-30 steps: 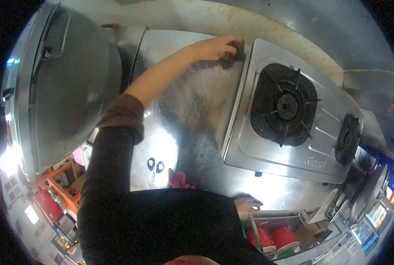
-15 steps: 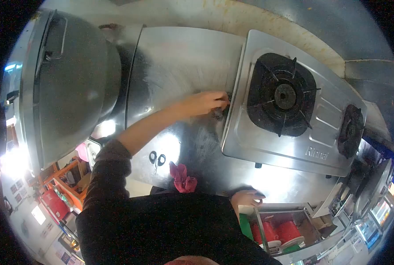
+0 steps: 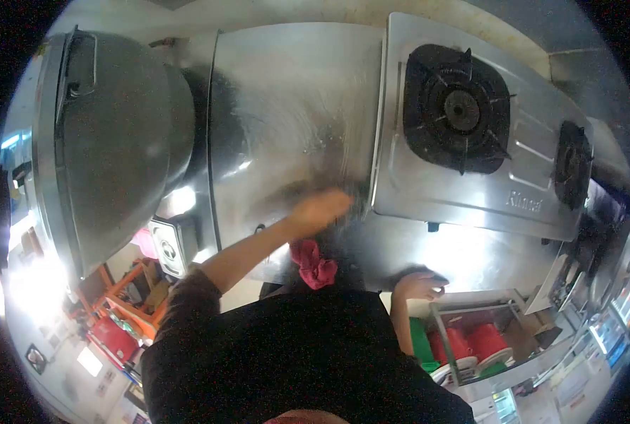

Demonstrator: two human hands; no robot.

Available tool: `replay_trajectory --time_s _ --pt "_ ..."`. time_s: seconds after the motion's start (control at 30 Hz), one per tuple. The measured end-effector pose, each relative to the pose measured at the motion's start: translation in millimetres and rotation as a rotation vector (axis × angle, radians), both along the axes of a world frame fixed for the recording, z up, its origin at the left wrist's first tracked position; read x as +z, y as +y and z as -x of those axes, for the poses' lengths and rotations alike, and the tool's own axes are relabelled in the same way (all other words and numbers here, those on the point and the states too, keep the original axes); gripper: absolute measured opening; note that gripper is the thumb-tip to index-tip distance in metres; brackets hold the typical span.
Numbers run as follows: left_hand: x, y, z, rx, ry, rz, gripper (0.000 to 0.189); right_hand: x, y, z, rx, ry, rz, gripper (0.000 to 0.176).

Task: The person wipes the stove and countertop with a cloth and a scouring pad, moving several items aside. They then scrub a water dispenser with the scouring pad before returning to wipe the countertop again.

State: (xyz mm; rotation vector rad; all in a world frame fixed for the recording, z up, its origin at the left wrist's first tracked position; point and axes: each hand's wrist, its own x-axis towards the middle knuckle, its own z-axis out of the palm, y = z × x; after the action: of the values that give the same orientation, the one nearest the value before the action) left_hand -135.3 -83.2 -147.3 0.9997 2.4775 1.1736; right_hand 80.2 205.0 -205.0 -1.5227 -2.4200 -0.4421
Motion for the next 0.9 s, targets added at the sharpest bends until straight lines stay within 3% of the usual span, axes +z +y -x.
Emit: replay_trajectory --time_s 0.03,0.1,0.2,0.27,0.43,0.47,0.5,0.63,0.8,0.9 --pt "-25.7 -10.1 14.5 0.176 0.157 -0.007 0.022 7.4 -3.3 4.8 -0.013 -0.008 0.007 0.059" --pt "2.0 -37.6 100.0 0.749 -0.161 -0.018 0.023 3.1 1.9 3.0 -0.04 -0.019 0.02 0.059" --pt "4.3 -57.6 141.0 0.865 -0.104 -0.191 0.022 4.8 -3.8 0.8 -0.078 -0.021 0.036 0.059" --pt "-16.7 -10.2 72.9 0.299 0.12 0.06 0.021 -0.2 6.9 -3.3 -0.082 0.001 0.042 0.059" --pt "-17.9 -29.4 65.7 0.385 0.04 0.13 0.021 3.2 0.8 5.5 -0.166 0.009 0.127 0.058" --pt "39.5 -37.4 104.1 0.851 -0.486 -0.188 0.026 2.1 -0.1 1.0 -0.181 0.006 0.125 0.058" --pt "33.7 -39.9 96.6 0.845 -0.494 -0.183 0.026 -0.2 -0.4 -0.7 -0.168 -0.041 0.07 0.059" --pt "-13.1 -60.8 71.6 0.229 0.282 0.255 0.024 -0.4 2.5 3.9 -0.119 -0.02 0.072 0.06" --pt "10.5 -121.5 48.0 0.521 0.181 0.248 0.029 14.1 -5.8 13.8 -0.132 0.005 0.089 0.06" --pt "11.9 -138.9 26.2 0.51 0.127 0.35 0.031 7.3 -4.3 -0.8 -0.097 -0.007 0.038 0.061"
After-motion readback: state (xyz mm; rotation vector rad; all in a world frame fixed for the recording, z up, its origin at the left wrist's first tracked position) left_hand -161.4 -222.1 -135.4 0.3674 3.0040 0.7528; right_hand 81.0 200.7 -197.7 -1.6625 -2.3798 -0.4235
